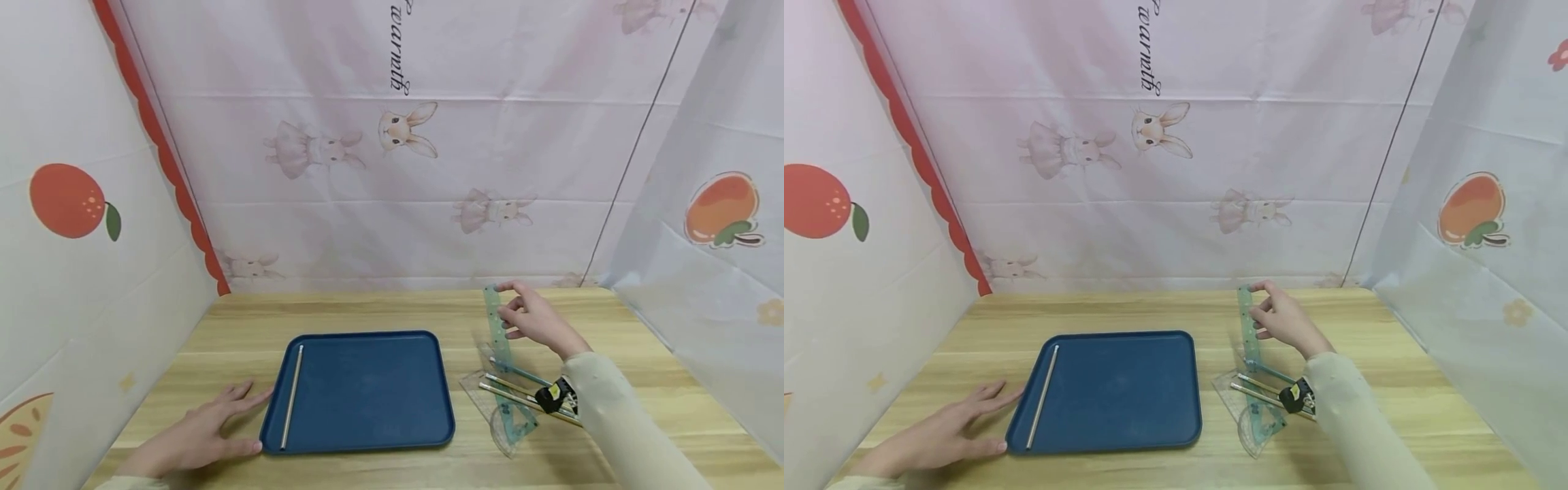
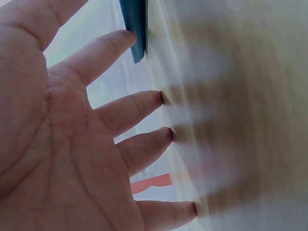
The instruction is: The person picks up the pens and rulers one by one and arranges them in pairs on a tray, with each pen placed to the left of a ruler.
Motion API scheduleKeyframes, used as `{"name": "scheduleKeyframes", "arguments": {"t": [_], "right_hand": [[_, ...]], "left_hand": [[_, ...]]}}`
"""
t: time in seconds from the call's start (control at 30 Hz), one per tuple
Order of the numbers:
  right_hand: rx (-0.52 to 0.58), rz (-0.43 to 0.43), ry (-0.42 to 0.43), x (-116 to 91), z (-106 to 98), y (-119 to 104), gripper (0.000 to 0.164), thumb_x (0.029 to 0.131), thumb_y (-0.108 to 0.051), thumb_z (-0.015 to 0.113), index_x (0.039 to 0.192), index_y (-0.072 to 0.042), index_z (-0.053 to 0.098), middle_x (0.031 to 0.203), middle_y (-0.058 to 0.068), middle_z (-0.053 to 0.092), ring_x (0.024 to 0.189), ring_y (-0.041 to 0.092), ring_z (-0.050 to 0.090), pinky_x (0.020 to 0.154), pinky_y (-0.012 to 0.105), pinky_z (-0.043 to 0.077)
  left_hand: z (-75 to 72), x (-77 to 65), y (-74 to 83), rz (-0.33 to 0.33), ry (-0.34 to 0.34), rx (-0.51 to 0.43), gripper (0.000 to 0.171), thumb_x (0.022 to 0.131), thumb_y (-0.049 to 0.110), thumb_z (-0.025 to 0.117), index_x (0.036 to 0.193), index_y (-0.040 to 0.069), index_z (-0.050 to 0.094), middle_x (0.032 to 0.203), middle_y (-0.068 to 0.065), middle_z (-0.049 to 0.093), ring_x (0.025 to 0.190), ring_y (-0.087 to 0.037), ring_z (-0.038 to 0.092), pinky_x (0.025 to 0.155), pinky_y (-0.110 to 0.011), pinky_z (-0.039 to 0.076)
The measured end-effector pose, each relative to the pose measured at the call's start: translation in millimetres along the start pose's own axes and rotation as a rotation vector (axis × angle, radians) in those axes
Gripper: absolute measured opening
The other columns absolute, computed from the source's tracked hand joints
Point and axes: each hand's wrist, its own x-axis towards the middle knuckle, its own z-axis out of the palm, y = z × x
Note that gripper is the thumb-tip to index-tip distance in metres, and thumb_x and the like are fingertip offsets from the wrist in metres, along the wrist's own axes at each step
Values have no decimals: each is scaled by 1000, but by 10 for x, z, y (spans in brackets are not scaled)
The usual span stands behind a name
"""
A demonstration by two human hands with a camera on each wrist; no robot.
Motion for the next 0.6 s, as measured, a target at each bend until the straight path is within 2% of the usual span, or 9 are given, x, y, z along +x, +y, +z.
{"name": "scheduleKeyframes", "arguments": {"t": [0.2, 0.6], "right_hand": [[64, -14, -9, 2, 88, -33, 50, 112, -12, 56, 158, -1, 38, 104, 20, 65, 89, 25, 69, 77, 40, 68], [106, 2, -25, 56, 274, -58, 48, 112, -12, 57, 156, -3, 39, 106, 19, 64, 90, 26, 70, 81, 44, 68]], "left_hand": [[5, 9, -3, 1, 3, 14, 84, 93, 55, 80, 163, 23, 48, 166, -41, 33, 147, -75, 27, 88, -99, 29], [16, 18, -19, 4, 9, 30, 83, 93, 55, 80, 163, 24, 48, 166, -40, 34, 145, -76, 30, 84, -99, 31]]}}
